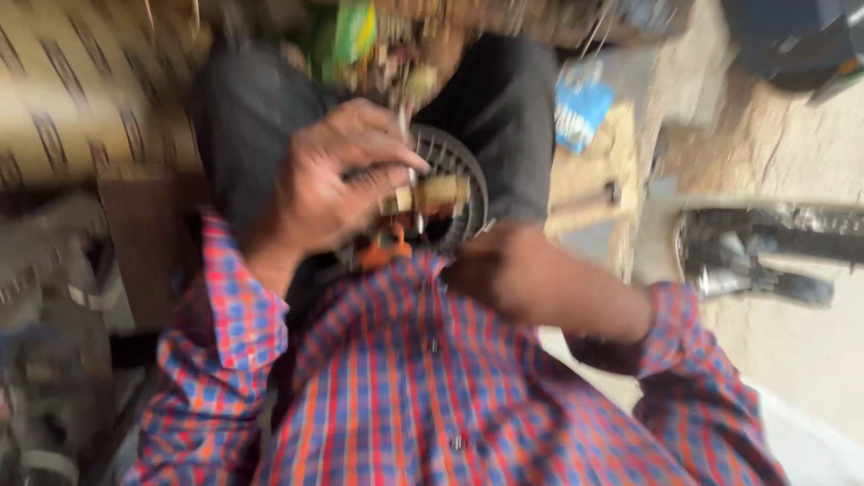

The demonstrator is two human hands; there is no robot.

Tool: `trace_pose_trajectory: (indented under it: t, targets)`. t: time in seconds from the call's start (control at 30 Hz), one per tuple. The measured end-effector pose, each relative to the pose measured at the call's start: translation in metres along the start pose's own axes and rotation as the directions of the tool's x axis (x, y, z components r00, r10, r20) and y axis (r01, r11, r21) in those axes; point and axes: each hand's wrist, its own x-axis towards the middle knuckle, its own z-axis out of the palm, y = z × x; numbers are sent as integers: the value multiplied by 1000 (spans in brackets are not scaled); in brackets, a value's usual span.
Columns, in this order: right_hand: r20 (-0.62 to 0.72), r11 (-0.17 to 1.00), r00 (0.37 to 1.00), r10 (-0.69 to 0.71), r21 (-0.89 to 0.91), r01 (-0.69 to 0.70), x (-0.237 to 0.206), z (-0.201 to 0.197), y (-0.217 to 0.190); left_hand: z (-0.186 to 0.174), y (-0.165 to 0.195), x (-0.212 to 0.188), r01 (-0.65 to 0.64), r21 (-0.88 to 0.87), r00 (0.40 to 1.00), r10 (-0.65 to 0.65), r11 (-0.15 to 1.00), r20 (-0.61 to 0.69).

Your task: The person sits on the floor and winds copper wire around a motor stator using a small wooden jig. They repeatedly wrap the wire by hand, occasionally pausing to adjust the stator or pull more wire from a spool.

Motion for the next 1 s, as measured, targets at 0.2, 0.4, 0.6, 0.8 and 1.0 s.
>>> trace_pose_trajectory:
  t: [0.2, 0.4, 0.6, 0.8, 1.0]
  targets:
    - [-351, 960, 894, 277, 62, -273, -2, 30, 94, 50, -16, -61, -331, 497, 894, 436, 802, -109]
    - [-473, 909, 850, 234, -205, -364, 4, 58, 133, 28, -37, 16, 203, -56, 978, -205, 978, -29]
    - [-107, 997, 991, 75, 22, -73, -11, 28, 24, -11, 3, 25, 29, -114, 982, -7, 993, 189]
    - [-317, 960, 907, 278, 110, -256, -10, 18, 81, 35, 13, -41, -320, 633, 891, 452, 705, -52]
    - [-475, 942, 824, 309, 31, -335, -2, 48, 158, 40, -21, -14, -18, -252, 975, -38, 968, -218]
